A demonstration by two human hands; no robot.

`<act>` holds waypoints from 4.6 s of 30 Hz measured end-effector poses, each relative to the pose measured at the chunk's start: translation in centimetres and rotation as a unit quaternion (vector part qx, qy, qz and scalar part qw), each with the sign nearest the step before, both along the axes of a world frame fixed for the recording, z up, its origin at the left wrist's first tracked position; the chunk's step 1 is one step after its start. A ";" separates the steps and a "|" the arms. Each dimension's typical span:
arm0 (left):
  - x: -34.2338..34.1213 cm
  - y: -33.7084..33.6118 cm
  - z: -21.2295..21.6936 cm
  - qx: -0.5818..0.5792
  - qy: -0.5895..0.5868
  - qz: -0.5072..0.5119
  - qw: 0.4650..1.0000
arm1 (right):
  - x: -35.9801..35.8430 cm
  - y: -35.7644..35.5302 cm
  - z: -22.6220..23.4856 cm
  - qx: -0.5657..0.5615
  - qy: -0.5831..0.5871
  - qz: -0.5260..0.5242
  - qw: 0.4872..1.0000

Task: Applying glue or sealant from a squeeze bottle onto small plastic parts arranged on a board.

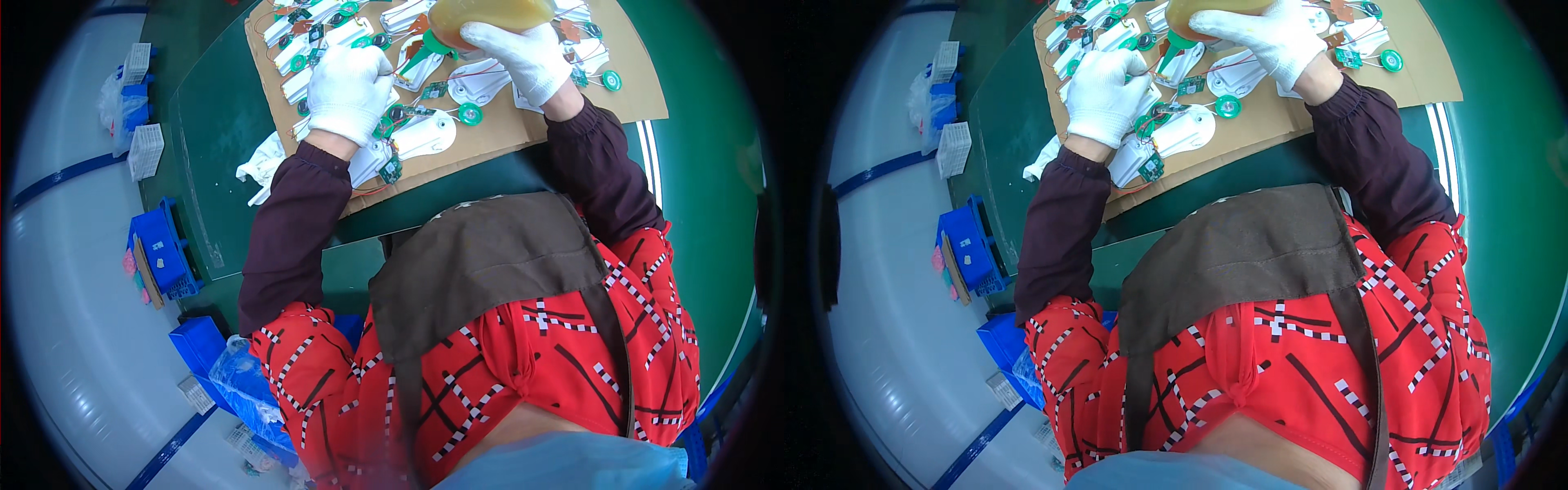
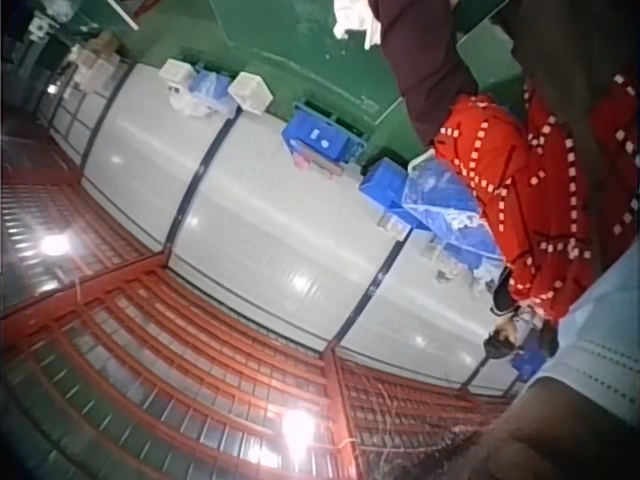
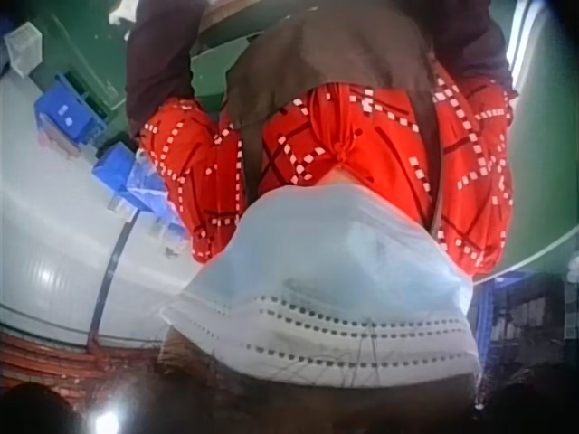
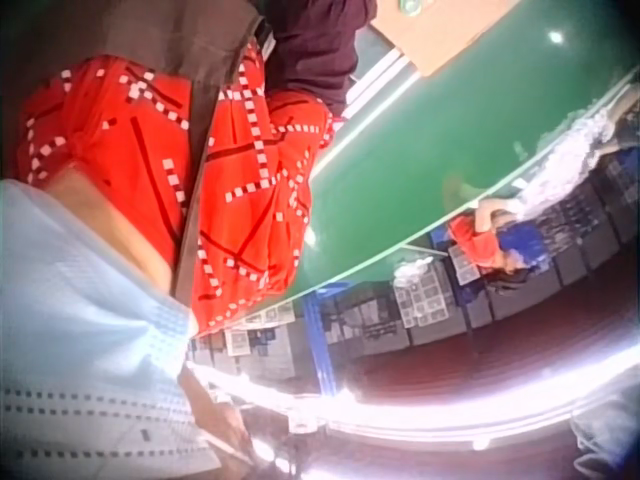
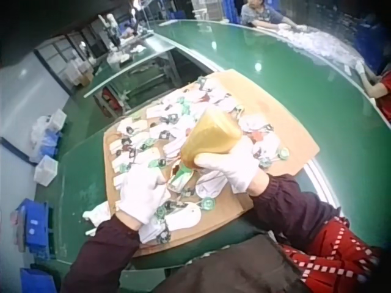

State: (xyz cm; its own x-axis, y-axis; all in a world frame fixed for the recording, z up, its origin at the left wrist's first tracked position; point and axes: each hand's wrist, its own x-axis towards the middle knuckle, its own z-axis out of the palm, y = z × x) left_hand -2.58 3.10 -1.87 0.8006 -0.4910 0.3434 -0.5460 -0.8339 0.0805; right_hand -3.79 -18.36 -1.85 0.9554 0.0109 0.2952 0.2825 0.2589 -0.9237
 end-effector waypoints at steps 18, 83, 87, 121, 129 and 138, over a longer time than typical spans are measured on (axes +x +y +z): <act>0.4 0.5 -0.3 -0.013 0.013 0.020 1.000 | -0.7 0.3 0.6 0.002 -0.004 0.020 1.000; 8.8 -2.0 2.3 0.033 0.125 -0.036 0.991 | -3.2 -12.3 -0.3 0.431 0.044 0.146 0.889; 8.6 -3.6 0.1 0.092 0.062 -0.029 0.993 | -3.0 -12.6 -0.1 0.407 0.041 0.140 0.902; 9.9 -1.5 0.5 -0.271 0.371 0.175 0.871 | 8.6 1.1 2.2 -0.120 -0.033 0.028 0.992; 10.4 -1.2 0.5 -0.183 0.311 0.173 0.916 | 8.9 1.6 2.0 -0.107 -0.051 0.063 0.991; 10.5 -1.2 0.6 -0.144 0.303 0.162 0.928 | 9.2 1.8 0.7 -0.205 -0.117 0.035 0.971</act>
